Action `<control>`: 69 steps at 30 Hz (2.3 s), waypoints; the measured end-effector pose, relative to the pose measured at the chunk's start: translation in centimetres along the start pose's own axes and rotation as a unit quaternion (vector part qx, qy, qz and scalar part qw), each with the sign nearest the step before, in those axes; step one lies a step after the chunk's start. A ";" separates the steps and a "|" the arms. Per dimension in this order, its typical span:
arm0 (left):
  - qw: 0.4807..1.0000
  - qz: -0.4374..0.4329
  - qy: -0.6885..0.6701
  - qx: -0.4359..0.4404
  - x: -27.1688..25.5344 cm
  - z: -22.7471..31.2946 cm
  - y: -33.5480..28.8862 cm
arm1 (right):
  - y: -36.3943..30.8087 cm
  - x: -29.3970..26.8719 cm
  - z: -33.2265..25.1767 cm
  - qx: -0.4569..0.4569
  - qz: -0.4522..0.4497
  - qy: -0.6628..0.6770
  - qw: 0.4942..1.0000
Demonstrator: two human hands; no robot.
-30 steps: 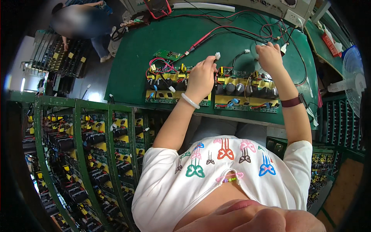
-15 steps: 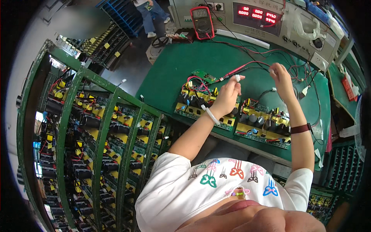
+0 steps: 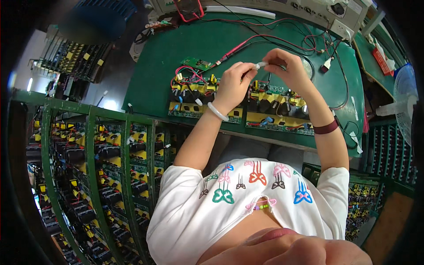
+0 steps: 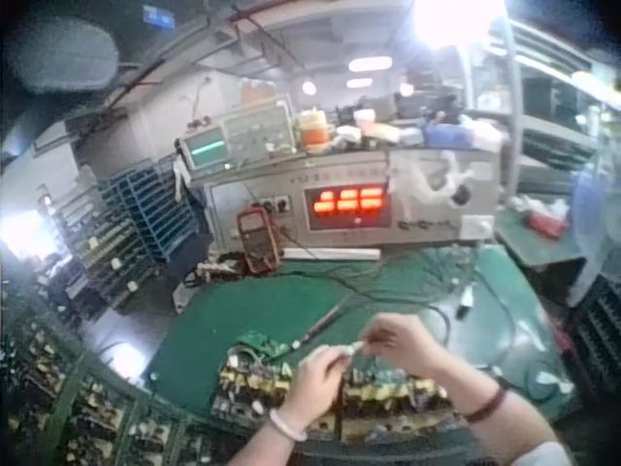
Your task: The person repeatedly connects and disconnects multi-colored wires to various ports on a row of circuit boards mounted on a green workbench. They handle the wires and connectors by hand, plugging them into different slots and occasionally adjusting the connections while a digital display in the background shows changing numbers.
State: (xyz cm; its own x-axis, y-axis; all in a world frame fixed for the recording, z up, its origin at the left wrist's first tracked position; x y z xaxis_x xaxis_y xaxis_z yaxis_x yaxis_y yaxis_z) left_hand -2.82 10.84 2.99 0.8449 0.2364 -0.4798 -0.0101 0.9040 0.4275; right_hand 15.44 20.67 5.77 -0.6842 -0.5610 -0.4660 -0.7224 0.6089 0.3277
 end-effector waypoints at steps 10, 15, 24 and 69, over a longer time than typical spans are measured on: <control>0.997 -0.018 0.075 -0.007 -0.2 1.1 -0.2 | -0.9 -0.3 0.2 -0.047 0.026 0.003 0.999; 0.999 -0.002 0.033 0.024 0.1 0.9 -0.2 | -1.3 0.0 -0.5 -0.043 0.025 0.007 0.999; 1.000 0.020 0.010 0.021 -0.2 1.1 -0.2 | -1.9 -0.1 -0.2 -0.033 0.034 0.003 0.999; 0.987 -0.100 0.084 0.093 -0.4 0.5 -0.4 | -3.0 0.3 -0.6 0.002 -0.014 -0.053 0.999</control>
State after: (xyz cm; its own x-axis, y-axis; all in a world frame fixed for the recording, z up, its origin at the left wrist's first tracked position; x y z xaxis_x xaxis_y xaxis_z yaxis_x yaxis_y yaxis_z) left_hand -2.90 10.19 3.46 0.7197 0.1295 -0.6821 0.2599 0.8608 0.4376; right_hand 17.37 18.32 5.16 -0.6497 -0.5156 -0.5586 -0.7401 0.5969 0.3098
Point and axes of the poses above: each hand's wrist, its own y-axis towards the middle knuckle, its own x-axis out of the palm, z = x × y, the point moved 1 cm from there along y, towards the middle knuckle, and after that the axes turned 5 degrees about -z, right-handed, at the moved point
